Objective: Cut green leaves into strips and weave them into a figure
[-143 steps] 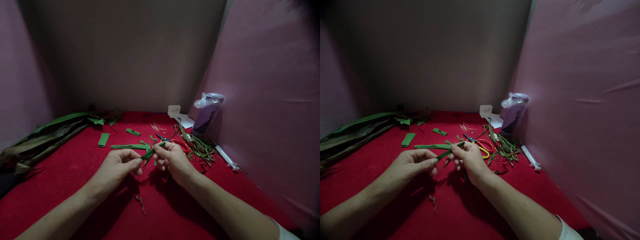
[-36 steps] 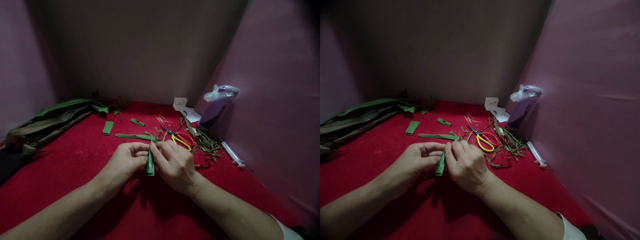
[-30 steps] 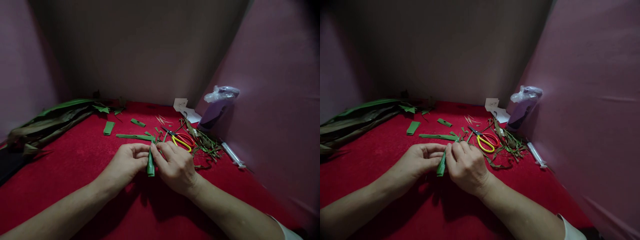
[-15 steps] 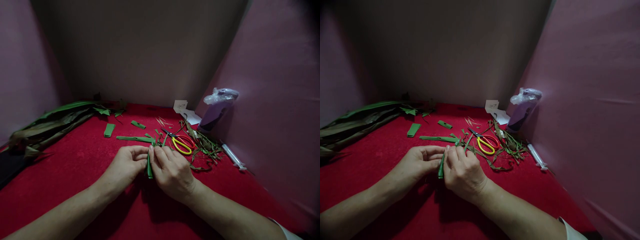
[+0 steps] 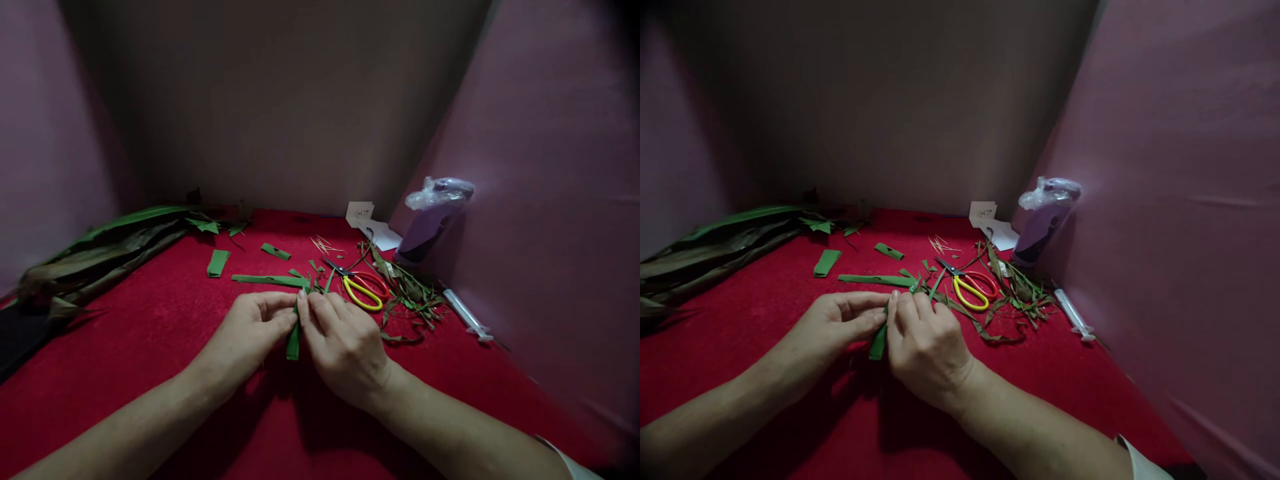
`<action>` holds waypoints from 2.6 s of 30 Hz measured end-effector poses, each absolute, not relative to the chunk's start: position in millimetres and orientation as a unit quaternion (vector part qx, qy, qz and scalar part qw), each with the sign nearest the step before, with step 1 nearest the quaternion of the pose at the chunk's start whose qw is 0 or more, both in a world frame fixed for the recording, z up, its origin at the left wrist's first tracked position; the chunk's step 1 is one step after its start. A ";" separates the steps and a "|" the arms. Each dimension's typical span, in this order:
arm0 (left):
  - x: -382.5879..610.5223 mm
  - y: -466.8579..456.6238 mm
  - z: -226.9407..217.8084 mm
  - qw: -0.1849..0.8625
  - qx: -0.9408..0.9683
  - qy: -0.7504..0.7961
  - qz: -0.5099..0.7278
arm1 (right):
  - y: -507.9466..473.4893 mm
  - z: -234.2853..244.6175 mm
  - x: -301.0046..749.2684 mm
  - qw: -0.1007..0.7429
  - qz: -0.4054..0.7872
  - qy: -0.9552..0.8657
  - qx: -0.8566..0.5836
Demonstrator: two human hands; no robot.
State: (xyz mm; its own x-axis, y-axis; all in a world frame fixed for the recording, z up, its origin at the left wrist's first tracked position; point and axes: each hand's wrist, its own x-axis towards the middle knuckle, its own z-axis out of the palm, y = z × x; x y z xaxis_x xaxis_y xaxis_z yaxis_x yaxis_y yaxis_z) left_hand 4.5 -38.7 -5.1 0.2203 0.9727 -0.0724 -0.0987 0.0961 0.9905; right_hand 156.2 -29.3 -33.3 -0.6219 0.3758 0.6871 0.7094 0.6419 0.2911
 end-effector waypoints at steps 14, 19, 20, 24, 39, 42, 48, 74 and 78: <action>-3.3 -46.7 -12.7 0.167 0.780 0.468 0.380 | -22.8 -25.6 163.3 0.482 0.177 -0.796 -0.321; -6.0 -45.6 -10.4 0.122 0.800 0.448 0.380 | -18.1 -29.9 162.5 0.512 0.206 -0.769 -0.322; -6.2 -45.1 -10.2 0.120 0.802 0.440 0.384 | -17.5 -30.2 162.3 0.518 0.211 -0.764 -0.322; -7.0 -44.0 -10.1 0.109 0.806 0.422 0.400 | -17.4 -30.2 161.3 0.535 0.221 -0.748 -0.324; -4.4 -43.8 -6.3 0.125 0.782 0.441 0.422 | -19.0 -29.2 160.1 0.546 0.289 -0.718 -0.321; -4.8 -43.6 -5.7 0.117 0.787 0.438 0.419 | -18.4 -30.7 160.6 0.551 0.297 -0.711 -0.321; -5.9 -43.2 -3.6 0.143 0.793 0.440 0.396 | -18.4 -30.2 160.4 0.547 0.326 -0.690 -0.343; -11.2 -38.8 -15.7 -0.015 0.818 0.408 0.406 | -10.9 -29.9 160.5 0.488 0.460 -0.634 -0.385; -9.5 -43.8 -13.5 -0.155 0.843 0.365 0.363 | -17.5 -28.6 157.3 0.441 0.522 -0.625 -0.377</action>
State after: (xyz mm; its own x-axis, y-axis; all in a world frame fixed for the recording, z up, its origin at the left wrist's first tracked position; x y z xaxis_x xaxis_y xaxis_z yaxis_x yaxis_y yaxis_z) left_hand -9.5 -43.8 -13.5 0.4700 0.5033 0.7251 0.7279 -0.6857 0.0041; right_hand 157.3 -17.5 -28.6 -0.3267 0.9317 0.1584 0.0096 0.1709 -0.9852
